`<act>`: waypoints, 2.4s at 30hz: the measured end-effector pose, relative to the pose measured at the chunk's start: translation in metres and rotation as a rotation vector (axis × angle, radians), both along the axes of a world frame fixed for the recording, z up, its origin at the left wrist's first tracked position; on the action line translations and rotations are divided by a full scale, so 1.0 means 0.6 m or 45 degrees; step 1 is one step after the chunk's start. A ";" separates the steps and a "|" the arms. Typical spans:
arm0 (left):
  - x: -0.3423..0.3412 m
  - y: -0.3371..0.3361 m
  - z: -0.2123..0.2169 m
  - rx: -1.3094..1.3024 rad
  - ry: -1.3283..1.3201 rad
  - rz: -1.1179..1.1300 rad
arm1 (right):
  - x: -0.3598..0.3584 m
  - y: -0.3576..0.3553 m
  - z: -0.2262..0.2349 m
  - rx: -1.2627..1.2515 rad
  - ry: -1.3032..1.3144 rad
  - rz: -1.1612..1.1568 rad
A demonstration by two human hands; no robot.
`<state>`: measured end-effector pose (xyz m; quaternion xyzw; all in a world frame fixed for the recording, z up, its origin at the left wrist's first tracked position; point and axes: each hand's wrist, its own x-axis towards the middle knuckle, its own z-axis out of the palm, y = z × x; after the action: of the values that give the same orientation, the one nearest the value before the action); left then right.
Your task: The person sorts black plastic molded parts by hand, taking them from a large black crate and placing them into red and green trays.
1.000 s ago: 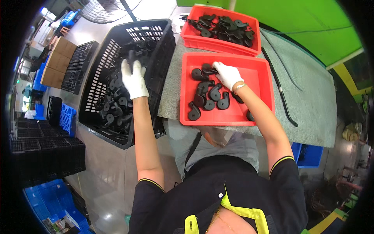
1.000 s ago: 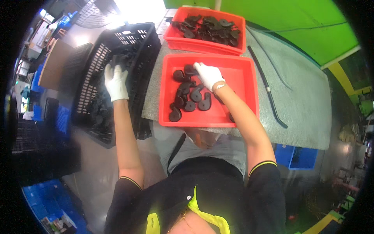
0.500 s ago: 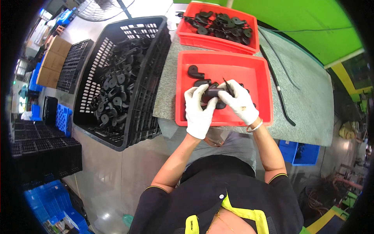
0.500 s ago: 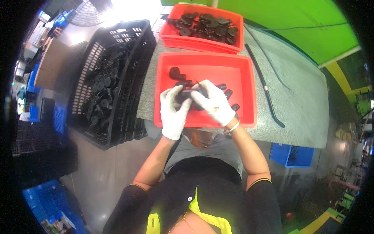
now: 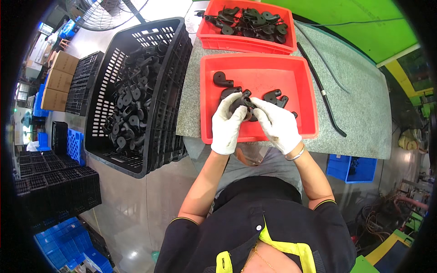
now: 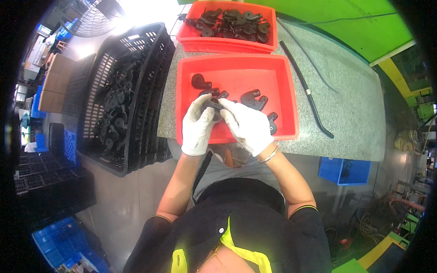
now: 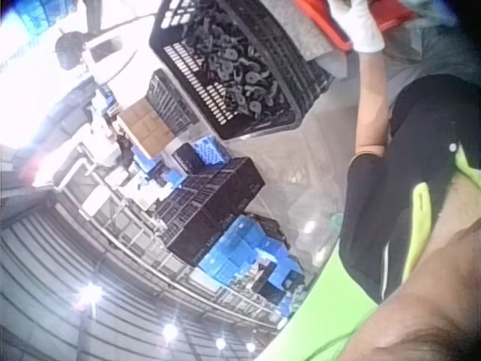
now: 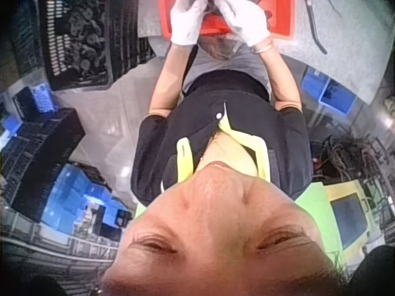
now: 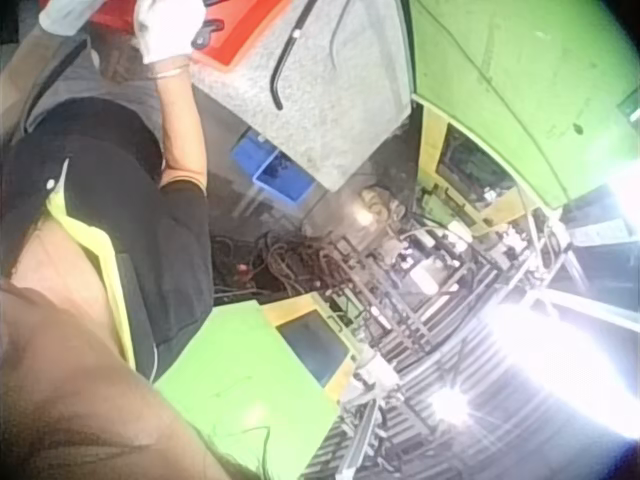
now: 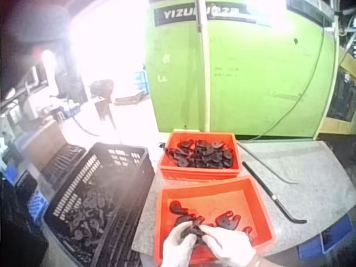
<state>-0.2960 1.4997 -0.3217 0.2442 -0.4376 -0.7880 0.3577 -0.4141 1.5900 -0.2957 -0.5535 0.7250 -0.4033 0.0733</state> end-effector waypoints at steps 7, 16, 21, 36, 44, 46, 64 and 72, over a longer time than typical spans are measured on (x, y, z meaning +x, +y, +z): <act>-0.005 -0.004 -0.014 0.052 0.087 0.112 | 0.012 -0.004 0.006 0.046 0.104 -0.003; -0.008 -0.001 -0.019 0.097 0.135 0.143 | 0.019 -0.005 0.002 0.062 0.183 -0.066; -0.008 -0.001 -0.016 0.011 0.071 0.168 | 0.022 -0.014 -0.011 0.000 0.149 -0.086; 0.145 -0.253 0.081 -0.880 -0.613 1.093 | -0.058 -0.226 -0.100 0.555 0.096 0.095; 0.068 -0.094 0.016 -0.474 -0.204 0.712 | -0.084 -0.220 -0.128 0.521 -0.170 0.042; 0.068 -0.077 -0.004 -0.449 -0.218 0.605 | -0.080 -0.188 -0.082 0.538 -0.525 0.142; 0.006 -0.013 0.019 -0.087 -0.203 -0.038 | -0.030 -0.045 0.017 0.233 -0.831 0.050; 0.006 -0.006 0.000 0.196 0.102 -0.011 | 0.000 -0.005 0.001 -0.090 0.037 0.072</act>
<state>-0.2922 1.4962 -0.3214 0.2374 -0.3621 -0.8300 0.3517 -0.4139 1.5869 -0.2948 -0.5818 0.6954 -0.4183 0.0546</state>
